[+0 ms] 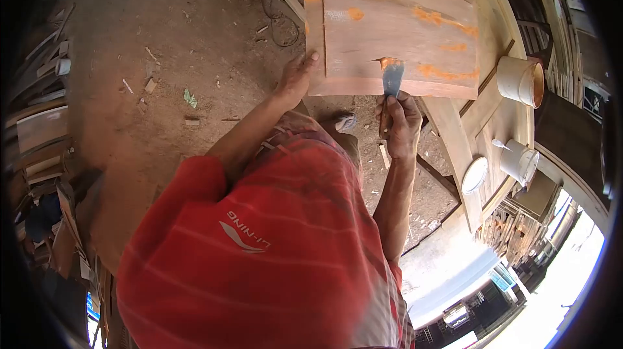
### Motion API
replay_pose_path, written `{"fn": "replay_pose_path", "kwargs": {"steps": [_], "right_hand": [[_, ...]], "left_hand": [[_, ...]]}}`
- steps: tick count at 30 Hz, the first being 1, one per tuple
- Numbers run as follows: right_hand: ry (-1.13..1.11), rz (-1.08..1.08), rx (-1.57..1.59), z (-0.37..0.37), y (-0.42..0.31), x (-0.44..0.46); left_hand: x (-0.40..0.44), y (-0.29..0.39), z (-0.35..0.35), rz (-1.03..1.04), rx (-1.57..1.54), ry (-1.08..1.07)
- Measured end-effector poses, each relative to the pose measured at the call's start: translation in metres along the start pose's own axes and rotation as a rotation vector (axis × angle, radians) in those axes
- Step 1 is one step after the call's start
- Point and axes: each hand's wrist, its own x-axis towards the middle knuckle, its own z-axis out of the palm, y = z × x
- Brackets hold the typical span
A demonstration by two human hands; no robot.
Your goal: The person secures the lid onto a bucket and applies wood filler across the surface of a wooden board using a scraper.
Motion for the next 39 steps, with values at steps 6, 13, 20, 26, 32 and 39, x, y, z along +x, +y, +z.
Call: {"fn": "replay_pose_path", "kwargs": {"steps": [6,13,20,26,32,39], "right_hand": [[0.071,-0.339,-0.764,0.043,0.016,0.023],[-0.052,-0.373,-1.446,0.068,0.001,0.017],[-0.093,-0.210,-1.493,0.068,-0.025,0.039],[-0.124,-0.191,-1.367,0.101,-0.005,0.019],[-0.099,-0.208,-1.274,0.096,-0.018,0.018],[-0.094,-0.186,-1.350,0.090,-0.028,0.028]], "left_hand": [[-0.003,0.016,-0.004,-0.111,-0.003,-0.175],[-0.006,0.018,-0.004,-0.097,0.049,-0.118],[-0.004,0.022,-0.002,-0.070,-0.001,-0.167],[-0.012,0.043,0.000,-0.099,0.009,-0.139],[-0.008,0.038,-0.003,-0.148,0.072,-0.150],[-0.006,0.037,0.000,-0.074,0.025,-0.134]]}}
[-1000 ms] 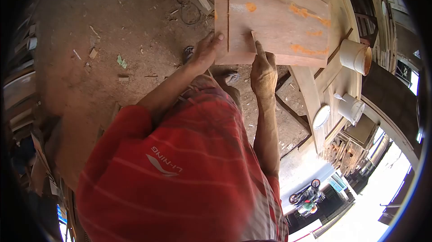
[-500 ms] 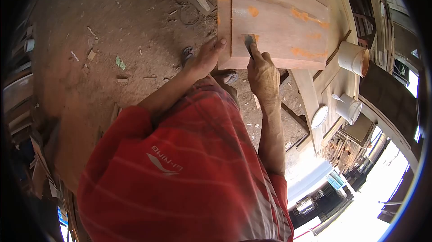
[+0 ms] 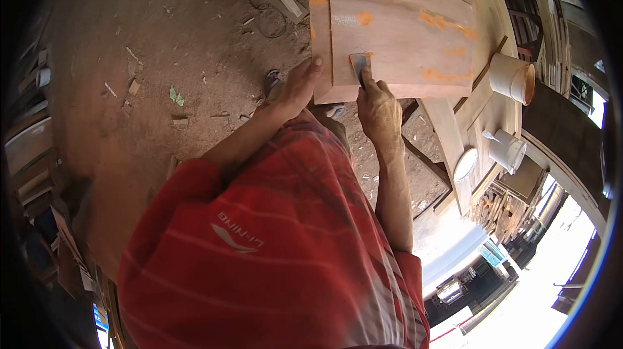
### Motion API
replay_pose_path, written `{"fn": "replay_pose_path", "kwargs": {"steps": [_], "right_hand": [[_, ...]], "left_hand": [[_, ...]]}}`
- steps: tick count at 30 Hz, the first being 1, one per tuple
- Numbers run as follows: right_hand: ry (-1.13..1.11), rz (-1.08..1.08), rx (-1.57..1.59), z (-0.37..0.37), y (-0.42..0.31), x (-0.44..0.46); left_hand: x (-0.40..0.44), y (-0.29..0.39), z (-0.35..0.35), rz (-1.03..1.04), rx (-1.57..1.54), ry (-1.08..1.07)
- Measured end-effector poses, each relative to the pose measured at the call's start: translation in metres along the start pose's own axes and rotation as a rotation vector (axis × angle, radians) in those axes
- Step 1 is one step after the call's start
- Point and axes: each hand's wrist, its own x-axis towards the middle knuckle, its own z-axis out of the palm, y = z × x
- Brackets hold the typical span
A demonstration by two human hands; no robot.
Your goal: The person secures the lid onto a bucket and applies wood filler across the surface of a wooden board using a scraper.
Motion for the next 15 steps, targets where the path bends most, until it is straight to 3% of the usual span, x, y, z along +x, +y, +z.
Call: {"fn": "replay_pose_path", "kwargs": {"steps": [4,7,11,15], "right_hand": [[-0.142,0.027,-0.124,-0.009,0.002,-0.010],[-0.008,0.044,0.013,-0.019,-0.002,0.001],[-0.064,-0.038,-0.014,0.011,-0.010,-0.009],[-0.044,-0.029,-0.023,0.026,-0.005,-0.027]], "left_hand": [[-0.001,0.000,0.000,-0.026,0.048,0.032],[0.004,-0.006,-0.001,-0.043,-0.005,-0.012],[-0.004,0.014,-0.003,-0.090,0.005,-0.055],[0.005,-0.016,-0.009,-0.070,0.029,0.000]]}}
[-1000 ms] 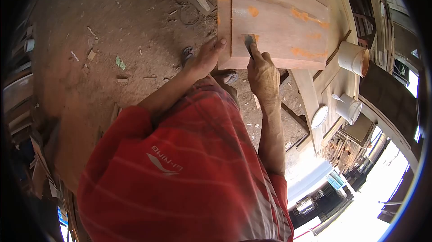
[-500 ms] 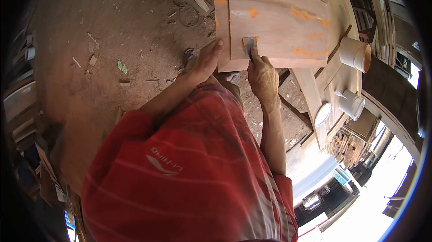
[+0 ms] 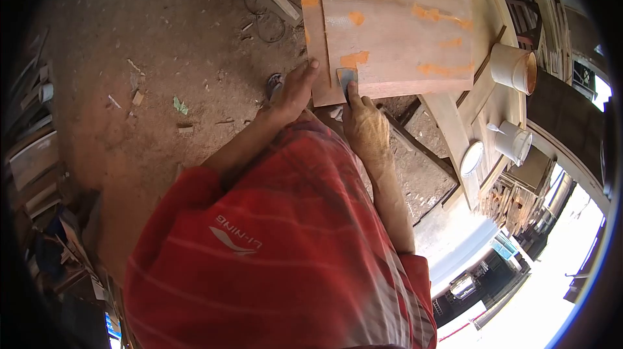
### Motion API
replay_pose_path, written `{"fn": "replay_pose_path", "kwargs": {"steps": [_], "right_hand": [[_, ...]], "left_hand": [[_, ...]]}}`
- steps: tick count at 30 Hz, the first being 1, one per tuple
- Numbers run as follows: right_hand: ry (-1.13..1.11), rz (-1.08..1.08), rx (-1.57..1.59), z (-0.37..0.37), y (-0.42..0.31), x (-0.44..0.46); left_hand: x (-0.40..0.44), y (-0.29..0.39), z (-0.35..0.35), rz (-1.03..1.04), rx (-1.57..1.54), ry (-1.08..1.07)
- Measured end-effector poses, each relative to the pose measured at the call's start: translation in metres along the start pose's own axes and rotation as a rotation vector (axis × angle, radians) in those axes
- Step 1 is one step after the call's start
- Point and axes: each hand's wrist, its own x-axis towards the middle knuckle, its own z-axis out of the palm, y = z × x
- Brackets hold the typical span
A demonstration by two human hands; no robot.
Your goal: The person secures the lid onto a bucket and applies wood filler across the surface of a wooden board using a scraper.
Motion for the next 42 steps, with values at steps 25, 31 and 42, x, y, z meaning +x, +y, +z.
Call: {"fn": "replay_pose_path", "kwargs": {"steps": [25,31,42], "right_hand": [[-0.215,0.045,0.008,-0.060,0.024,0.021],[0.067,0.145,0.205,-0.066,0.041,0.038],[-0.054,0.058,-0.016,-0.064,0.076,0.061]], "left_hand": [[0.002,0.000,-0.004,-0.097,-0.188,-0.086],[-0.001,0.011,0.006,-0.090,-0.248,-0.092],[0.004,0.000,0.002,-0.056,-0.206,-0.053]]}}
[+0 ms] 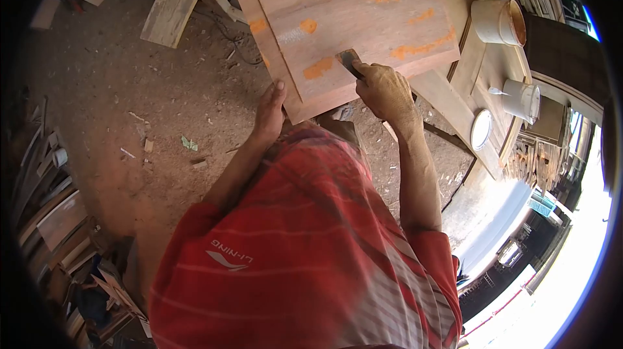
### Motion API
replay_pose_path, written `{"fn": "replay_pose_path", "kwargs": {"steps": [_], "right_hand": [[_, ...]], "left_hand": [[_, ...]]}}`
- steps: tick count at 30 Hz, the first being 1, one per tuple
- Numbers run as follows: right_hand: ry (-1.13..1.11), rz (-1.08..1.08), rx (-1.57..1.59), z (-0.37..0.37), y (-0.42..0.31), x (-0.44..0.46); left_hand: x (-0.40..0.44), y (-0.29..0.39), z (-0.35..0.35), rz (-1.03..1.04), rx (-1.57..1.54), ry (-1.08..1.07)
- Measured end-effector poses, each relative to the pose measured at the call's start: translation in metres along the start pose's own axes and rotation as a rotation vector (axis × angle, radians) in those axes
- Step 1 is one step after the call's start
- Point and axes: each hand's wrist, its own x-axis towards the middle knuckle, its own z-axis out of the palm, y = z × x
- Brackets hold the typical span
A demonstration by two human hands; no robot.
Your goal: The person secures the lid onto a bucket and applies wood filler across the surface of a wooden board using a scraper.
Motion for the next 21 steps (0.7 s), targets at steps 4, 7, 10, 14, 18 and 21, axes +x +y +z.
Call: {"fn": "replay_pose_path", "kwargs": {"steps": [4,7,10,14,18,21], "right_hand": [[0.141,0.014,0.107,0.012,0.014,0.003],[0.123,0.005,0.095,0.004,0.013,0.001],[0.142,0.027,0.093,0.011,0.022,0.005],[0.064,0.027,0.080,0.004,0.007,-0.001],[0.144,-0.003,0.090,0.041,0.007,-0.004],[0.037,0.007,0.110,0.002,-0.002,-0.011]], "left_hand": [[-0.004,0.008,0.006,-0.013,-0.030,-0.017],[-0.005,0.012,0.010,-0.004,-0.028,-0.007],[-0.002,0.011,0.013,0.003,-0.042,-0.017],[-0.003,0.006,0.006,0.012,-0.046,-0.028],[0.006,0.003,0.002,-0.012,-0.075,-0.064],[-0.002,0.003,0.003,0.013,-0.062,-0.033]]}}
